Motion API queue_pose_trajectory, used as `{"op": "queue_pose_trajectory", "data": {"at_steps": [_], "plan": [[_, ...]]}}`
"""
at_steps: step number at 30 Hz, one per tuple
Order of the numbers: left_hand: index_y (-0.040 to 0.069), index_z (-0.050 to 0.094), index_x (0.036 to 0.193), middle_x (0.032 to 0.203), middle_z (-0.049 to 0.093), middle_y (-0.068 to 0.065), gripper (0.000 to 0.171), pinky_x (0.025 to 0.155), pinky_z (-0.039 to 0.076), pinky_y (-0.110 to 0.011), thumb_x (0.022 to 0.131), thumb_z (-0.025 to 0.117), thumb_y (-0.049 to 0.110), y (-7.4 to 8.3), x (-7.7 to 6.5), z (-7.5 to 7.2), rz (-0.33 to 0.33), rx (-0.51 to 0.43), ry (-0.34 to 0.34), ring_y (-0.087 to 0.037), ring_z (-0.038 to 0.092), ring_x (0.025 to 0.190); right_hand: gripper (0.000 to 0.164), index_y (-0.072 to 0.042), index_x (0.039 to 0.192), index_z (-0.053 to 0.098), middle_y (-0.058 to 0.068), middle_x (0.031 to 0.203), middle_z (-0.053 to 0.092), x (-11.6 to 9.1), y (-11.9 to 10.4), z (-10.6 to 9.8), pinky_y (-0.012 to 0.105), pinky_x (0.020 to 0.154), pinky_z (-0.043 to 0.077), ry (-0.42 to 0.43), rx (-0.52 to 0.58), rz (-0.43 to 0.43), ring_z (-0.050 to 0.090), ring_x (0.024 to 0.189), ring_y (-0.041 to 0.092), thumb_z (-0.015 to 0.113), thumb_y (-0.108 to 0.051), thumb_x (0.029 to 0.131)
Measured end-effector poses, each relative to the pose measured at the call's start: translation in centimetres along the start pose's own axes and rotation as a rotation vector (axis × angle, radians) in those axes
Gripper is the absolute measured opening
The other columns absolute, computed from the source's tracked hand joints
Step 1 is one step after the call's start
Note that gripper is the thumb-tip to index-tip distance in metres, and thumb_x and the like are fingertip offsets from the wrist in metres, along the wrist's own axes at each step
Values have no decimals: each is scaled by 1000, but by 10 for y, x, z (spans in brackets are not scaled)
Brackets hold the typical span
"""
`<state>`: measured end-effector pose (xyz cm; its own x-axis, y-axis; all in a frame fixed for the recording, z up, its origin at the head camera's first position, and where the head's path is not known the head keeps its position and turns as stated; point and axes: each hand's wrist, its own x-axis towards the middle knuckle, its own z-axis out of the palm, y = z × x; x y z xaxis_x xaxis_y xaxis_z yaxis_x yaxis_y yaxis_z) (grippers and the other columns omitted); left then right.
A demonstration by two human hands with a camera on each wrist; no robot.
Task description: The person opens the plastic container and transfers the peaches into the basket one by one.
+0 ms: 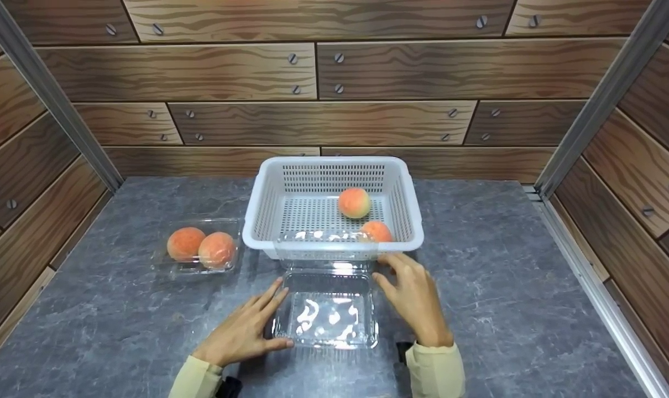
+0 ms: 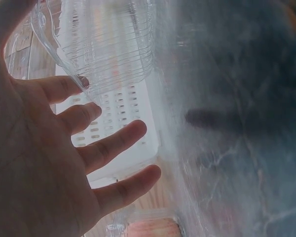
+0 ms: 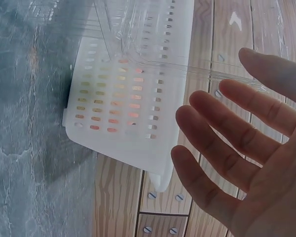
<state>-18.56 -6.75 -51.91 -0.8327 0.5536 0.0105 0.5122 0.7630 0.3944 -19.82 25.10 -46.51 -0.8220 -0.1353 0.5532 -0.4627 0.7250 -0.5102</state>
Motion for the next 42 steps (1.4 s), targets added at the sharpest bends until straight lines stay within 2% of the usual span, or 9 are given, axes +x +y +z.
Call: {"op": "queue_pose_trajectory", "data": {"at_steps": [4,11,19,24,30,35,42], "plan": [[6,30,159,169,13,-10,99,110,37,-66,89,61,68,0,0,1,-2,-10,-1,-44,41,139,20,3,95,73,9,91,73,-3,1,-1,38,71,61,-15,-11,21,68,77,27,81,7,78],[6,31,159,168,15,-11,98,110,37,-65,88,64,66,0,0,1,-10,-17,4,-43,42,138,13,-1,92,73,8,89,73,-9,3,1,49,75,60,-119,6,103,68,78,25,79,4,82],[5,30,159,168,15,-12,99,110,37,-65,88,64,66,0,-1,0,-6,-19,8,-44,42,138,13,4,94,72,11,89,73,-11,6,8,51,75,60,-210,20,139,68,77,25,78,4,83],[5,30,159,168,15,-12,99,111,36,-64,88,64,65,0,-1,1,-5,-14,8,-44,41,138,13,3,94,71,10,88,72,-11,7,11,46,71,61,-254,-12,145,67,74,22,78,1,83],[5,31,159,168,16,-13,98,110,37,-65,88,65,64,0,-1,1,-4,-15,11,-44,41,139,12,-2,89,69,5,81,71,-16,7,19,33,64,60,-302,-41,168,66,69,17,80,-3,83],[5,31,158,168,16,-13,98,110,37,-64,88,65,65,0,0,1,1,-5,14,-44,41,139,16,-4,86,66,1,76,70,-19,6,25,33,62,59,-316,-54,139,66,66,15,80,0,81],[5,32,158,167,18,-13,98,108,39,-65,88,66,64,-1,1,1,4,-4,20,-43,43,138,20,-4,87,64,0,71,69,-21,5,28,40,61,59,-295,-83,156,66,63,17,79,4,78]]}}
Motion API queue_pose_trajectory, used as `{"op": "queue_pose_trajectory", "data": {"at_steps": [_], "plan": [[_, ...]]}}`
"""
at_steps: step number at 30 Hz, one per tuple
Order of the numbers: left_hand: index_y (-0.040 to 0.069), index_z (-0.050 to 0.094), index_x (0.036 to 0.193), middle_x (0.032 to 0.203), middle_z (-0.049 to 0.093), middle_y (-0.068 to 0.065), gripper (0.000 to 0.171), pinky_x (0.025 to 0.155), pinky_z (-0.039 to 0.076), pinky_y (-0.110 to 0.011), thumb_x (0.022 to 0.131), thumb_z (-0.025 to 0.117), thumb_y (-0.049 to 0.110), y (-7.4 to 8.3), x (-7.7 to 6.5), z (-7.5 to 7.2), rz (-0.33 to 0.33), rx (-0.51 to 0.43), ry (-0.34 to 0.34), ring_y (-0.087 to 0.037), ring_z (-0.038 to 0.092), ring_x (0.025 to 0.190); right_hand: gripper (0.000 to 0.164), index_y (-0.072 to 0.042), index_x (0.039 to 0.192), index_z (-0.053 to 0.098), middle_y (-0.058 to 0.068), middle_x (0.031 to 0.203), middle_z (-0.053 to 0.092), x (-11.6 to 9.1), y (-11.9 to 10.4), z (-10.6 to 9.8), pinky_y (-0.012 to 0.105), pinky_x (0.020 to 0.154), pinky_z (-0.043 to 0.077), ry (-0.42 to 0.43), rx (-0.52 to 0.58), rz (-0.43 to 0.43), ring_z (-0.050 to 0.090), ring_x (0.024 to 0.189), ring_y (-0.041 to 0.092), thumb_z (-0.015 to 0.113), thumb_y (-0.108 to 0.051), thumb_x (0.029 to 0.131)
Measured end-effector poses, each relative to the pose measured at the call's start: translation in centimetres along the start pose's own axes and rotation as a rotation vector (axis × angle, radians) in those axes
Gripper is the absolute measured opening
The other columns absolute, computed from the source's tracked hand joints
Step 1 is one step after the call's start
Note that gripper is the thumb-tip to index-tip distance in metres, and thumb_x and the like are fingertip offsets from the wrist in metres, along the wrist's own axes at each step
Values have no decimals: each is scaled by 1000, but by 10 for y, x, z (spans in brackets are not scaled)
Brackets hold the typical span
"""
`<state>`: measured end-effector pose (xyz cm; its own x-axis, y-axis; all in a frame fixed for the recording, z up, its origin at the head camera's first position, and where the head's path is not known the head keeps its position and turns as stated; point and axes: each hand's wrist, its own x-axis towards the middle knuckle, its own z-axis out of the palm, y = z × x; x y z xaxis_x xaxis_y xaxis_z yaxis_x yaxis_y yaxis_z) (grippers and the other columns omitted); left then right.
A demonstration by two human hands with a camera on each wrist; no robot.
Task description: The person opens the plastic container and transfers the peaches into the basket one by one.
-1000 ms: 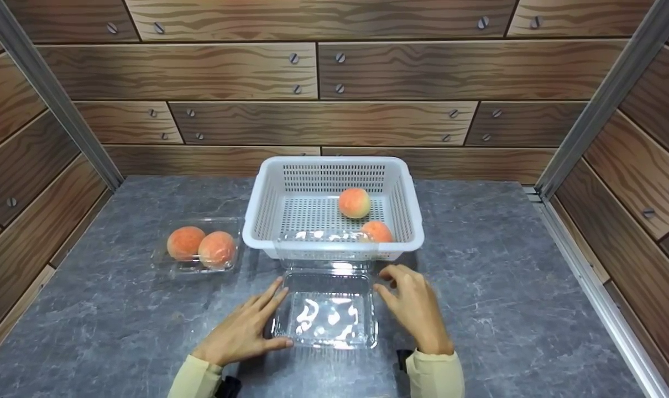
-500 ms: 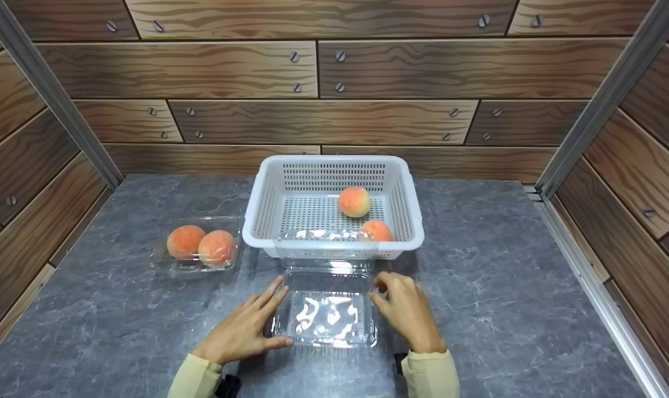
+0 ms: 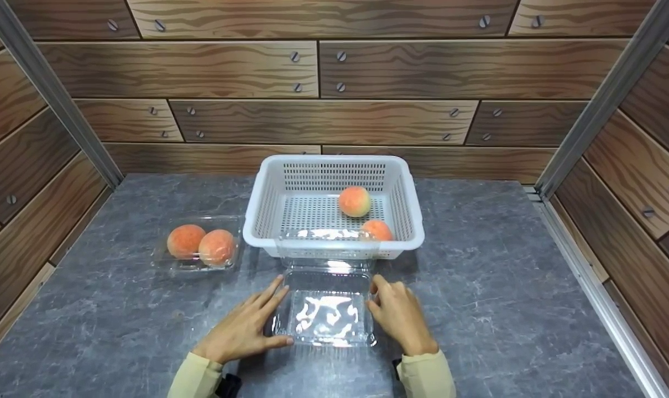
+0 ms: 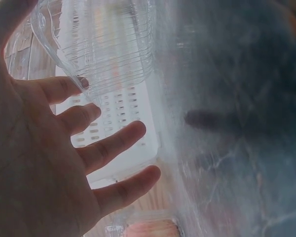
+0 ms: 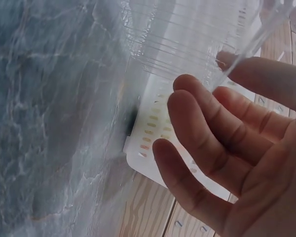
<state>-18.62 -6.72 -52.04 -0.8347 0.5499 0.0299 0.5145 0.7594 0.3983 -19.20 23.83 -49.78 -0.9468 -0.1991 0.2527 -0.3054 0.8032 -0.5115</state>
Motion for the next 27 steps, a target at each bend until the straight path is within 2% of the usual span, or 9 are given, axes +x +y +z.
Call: {"op": "queue_pose_trajectory", "data": {"at_steps": [7,19,27], "plan": [[5,32,158,167,17,-14,98,108,39,-65,88,66,64,-1,0,0,1,-5,6,-43,42,138,20,-4,87,64,-4,65,64,0,0,2,36,56,55,19,-11,-2,60,57,13,79,6,76],[8,29,160,167,19,-14,99,107,39,-67,88,64,66,-2,0,0,0,-20,10,-44,42,138,19,-3,82,62,-2,64,62,-4,3,-1,33,55,54,30,14,50,59,58,14,75,9,77],[7,32,159,166,22,-14,99,106,41,-66,88,63,69,-3,-2,0,-11,-15,15,-42,44,136,17,2,91,64,3,65,65,-12,13,-11,31,51,54,36,34,97,60,56,16,74,9,79]]}}
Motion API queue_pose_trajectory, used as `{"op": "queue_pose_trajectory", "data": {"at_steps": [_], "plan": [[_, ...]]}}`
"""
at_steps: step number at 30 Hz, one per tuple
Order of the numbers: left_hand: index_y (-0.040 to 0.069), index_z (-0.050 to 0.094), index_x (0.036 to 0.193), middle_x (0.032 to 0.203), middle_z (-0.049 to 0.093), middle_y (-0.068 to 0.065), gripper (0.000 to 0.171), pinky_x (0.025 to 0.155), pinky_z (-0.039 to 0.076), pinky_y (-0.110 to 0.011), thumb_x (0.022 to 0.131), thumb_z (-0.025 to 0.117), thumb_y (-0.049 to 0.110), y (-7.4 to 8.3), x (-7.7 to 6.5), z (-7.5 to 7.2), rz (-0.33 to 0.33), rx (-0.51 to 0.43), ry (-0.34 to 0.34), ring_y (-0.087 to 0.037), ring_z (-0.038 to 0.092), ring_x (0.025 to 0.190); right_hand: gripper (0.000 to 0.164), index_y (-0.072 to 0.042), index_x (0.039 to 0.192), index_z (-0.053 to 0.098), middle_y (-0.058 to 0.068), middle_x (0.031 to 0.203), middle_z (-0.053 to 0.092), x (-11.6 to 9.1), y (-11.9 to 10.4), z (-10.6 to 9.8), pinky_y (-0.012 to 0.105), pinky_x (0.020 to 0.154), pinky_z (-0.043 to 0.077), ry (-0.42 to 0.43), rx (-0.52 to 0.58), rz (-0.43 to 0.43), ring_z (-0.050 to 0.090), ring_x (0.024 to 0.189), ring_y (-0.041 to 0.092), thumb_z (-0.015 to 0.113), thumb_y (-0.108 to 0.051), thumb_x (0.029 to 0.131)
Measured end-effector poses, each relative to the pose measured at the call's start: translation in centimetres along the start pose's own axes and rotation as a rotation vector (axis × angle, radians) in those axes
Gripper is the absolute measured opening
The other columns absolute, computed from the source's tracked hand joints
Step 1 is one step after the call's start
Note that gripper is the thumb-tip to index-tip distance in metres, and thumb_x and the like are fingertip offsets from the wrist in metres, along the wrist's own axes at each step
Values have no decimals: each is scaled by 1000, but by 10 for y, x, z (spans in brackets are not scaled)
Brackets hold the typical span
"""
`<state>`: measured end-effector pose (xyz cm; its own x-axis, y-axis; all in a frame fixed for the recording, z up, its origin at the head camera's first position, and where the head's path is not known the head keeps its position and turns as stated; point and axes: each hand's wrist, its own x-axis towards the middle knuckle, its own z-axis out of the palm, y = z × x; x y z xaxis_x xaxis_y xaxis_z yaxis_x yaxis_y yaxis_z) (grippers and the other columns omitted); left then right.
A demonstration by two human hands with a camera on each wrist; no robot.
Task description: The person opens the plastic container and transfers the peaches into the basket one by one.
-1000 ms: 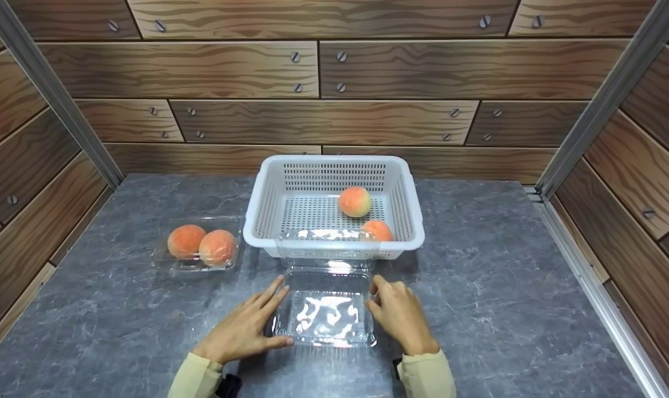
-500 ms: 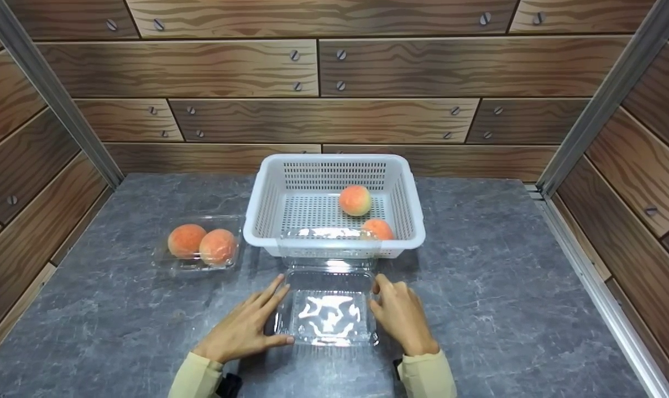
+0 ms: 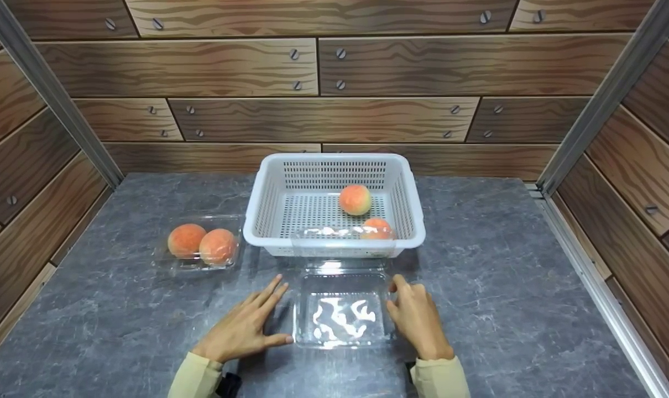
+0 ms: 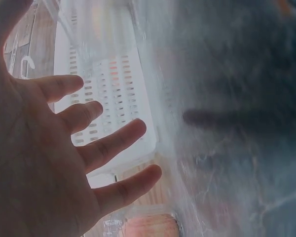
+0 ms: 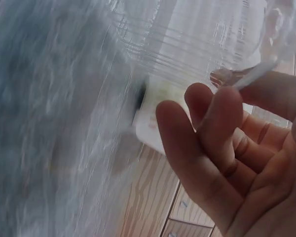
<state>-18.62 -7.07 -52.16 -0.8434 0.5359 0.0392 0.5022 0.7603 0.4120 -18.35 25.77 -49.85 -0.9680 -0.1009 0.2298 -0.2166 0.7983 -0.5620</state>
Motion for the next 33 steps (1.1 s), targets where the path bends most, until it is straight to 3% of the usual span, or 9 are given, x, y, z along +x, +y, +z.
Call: {"op": "queue_pose_trajectory", "data": {"at_steps": [5,13,25,33], "plan": [[7,32,159,166,22,-13,98,106,41,-66,88,65,66,0,0,0,-5,-5,-5,-41,45,136,19,5,97,66,4,64,66,-5,12,-12,28,49,52,23,-16,23,59,54,14,72,10,79],[7,31,159,166,22,-15,97,107,40,-66,89,65,64,-1,0,0,-10,-19,-13,-43,44,136,24,5,100,69,2,62,66,-15,41,-30,34,50,49,110,-117,1,56,53,14,75,9,77],[6,35,158,164,26,-17,95,112,36,-63,89,65,64,-4,0,0,-11,20,-9,-42,41,139,26,6,106,70,13,71,72,-31,87,-67,61,59,51,143,-230,83,64,58,29,76,2,81],[7,37,157,163,30,-17,93,111,37,-62,89,64,65,-6,0,-1,-20,30,-12,-41,40,140,24,5,104,71,14,71,71,-39,111,-88,55,52,47,169,-266,122,61,57,29,77,2,81]]}}
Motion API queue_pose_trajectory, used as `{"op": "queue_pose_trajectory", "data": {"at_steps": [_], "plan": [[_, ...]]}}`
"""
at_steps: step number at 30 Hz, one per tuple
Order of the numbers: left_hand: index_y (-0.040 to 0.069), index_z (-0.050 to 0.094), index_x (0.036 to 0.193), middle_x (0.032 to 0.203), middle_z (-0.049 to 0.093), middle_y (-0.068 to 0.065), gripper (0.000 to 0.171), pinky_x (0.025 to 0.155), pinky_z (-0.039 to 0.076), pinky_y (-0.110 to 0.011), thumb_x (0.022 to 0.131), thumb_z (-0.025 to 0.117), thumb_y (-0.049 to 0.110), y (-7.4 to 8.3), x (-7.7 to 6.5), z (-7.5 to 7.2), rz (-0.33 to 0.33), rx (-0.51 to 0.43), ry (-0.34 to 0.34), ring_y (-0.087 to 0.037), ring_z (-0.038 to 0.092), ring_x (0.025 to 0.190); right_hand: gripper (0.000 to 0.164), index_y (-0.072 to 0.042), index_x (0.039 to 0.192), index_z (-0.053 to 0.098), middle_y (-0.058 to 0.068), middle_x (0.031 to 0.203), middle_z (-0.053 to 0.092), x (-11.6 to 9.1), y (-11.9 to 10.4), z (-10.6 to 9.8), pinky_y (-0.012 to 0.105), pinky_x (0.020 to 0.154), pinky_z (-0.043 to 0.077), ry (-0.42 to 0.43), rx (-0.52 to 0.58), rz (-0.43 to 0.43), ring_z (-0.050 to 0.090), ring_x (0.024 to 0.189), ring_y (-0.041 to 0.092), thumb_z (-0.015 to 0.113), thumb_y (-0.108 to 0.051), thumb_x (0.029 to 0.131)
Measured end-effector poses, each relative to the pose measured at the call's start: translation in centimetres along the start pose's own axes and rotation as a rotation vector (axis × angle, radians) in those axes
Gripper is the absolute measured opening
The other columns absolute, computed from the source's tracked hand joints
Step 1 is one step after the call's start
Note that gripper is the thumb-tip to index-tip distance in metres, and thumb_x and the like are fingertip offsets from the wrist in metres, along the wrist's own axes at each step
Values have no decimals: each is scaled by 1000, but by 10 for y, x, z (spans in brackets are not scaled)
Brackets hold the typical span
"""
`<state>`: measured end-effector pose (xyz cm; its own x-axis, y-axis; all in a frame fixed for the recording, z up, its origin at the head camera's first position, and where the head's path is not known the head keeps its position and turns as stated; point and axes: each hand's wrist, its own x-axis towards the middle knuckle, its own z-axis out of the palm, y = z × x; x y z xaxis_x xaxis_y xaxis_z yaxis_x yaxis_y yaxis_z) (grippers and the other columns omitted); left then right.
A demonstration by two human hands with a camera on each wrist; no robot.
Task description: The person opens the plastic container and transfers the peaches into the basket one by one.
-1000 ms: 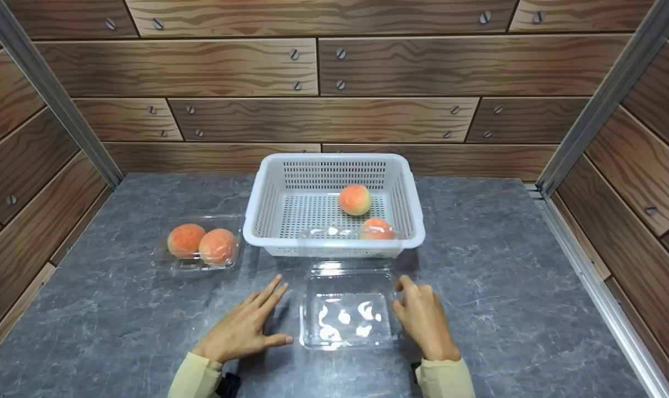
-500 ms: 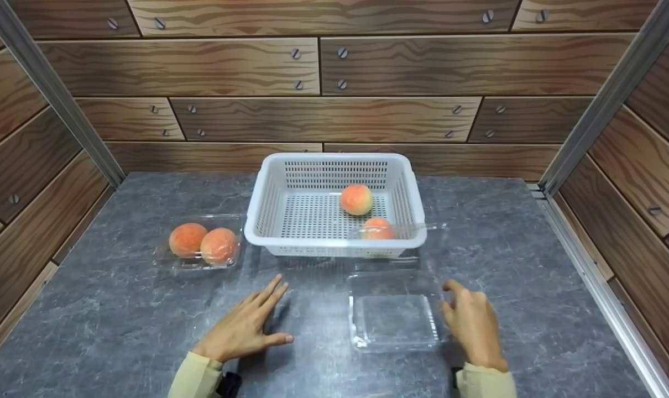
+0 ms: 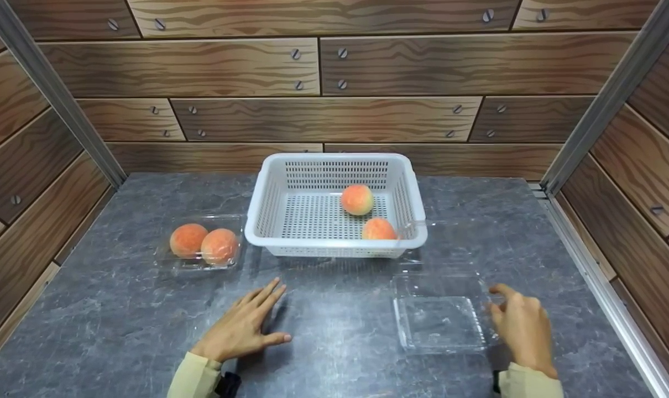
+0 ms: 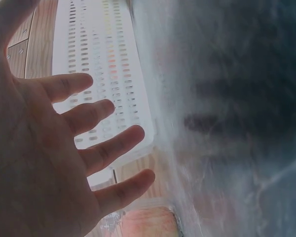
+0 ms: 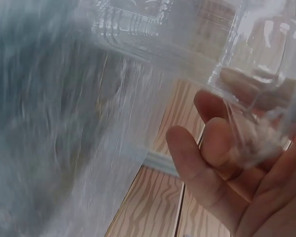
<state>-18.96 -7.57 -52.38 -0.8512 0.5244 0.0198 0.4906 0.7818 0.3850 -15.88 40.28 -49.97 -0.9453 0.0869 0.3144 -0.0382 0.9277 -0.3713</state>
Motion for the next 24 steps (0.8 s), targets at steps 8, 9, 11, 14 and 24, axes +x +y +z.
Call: {"op": "queue_pose_trajectory", "data": {"at_steps": [8,9,11,14,24], "plan": [[6,37,157,163,30,-18,93,111,37,-62,89,64,64,-1,0,1,-1,1,-2,-41,40,140,25,8,107,68,19,74,70,7,29,-14,52,49,44,-20,-54,83,60,58,32,73,-1,84],[6,37,157,163,30,-18,93,111,37,-62,89,64,64,-1,0,0,0,2,0,-41,40,140,26,9,107,67,20,75,70,8,33,-15,53,49,44,-17,-59,89,61,59,35,73,-1,84],[5,37,157,163,30,-18,93,112,37,-62,89,64,64,-1,0,1,3,3,2,-41,41,140,27,10,107,66,23,76,70,10,41,-16,57,51,44,-2,-67,96,62,62,42,73,-1,84],[6,37,157,163,30,-18,93,111,37,-62,89,64,64,-1,0,0,3,5,1,-41,41,139,28,12,109,64,26,78,69,17,51,-17,57,51,46,-5,-61,110,62,63,44,72,-1,85],[7,36,157,164,28,-17,93,112,36,-63,90,63,65,1,0,1,-10,-10,-10,-41,39,141,23,12,107,62,36,95,66,52,59,-12,62,57,49,26,-75,167,60,78,58,63,-4,90]]}}
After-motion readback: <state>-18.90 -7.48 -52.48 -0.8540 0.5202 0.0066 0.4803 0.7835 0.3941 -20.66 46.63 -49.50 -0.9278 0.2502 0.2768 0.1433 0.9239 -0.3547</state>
